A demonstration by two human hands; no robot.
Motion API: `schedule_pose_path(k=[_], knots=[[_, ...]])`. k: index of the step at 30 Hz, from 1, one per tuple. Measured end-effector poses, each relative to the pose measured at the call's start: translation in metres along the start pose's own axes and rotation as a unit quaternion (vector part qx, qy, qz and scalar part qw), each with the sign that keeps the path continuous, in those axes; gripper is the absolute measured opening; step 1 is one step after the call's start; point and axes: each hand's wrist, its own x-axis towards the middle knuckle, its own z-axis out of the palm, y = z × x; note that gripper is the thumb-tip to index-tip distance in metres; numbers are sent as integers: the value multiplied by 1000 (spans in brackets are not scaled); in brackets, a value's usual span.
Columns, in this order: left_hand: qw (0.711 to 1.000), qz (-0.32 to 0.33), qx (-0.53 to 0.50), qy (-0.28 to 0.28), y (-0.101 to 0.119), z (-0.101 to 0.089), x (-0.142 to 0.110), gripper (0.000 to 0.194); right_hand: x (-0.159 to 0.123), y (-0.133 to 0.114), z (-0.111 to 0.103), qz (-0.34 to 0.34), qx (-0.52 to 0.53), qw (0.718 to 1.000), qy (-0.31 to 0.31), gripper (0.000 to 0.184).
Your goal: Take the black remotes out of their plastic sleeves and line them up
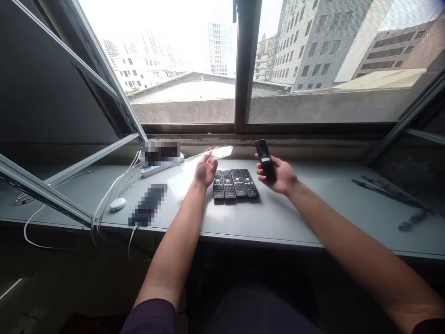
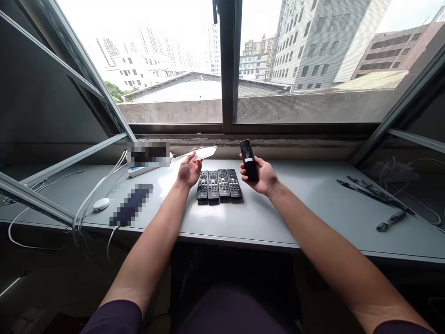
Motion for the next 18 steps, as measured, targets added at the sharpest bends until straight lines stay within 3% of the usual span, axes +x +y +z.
schedule_pose_path(k=[2,6,9,13,18], knots=[[1000,-5,0,5,-1,1,0,23,-1,1,2,2,6,1000,0,33],[1000,-14,2,14,-2,2,-1,33,-2,3,6,-18,-8,998,66,21],[1000,-13,-6,22,-1,4,-1,36,-1,3,6,-21,-16,996,89,22],[999,-16,-11,38,0,5,-2,36,-1,3,4,-8,4,999,46,42],[998,-22,-2,51,-1,6,-1,35,1,5,2,12,3,999,32,36]])
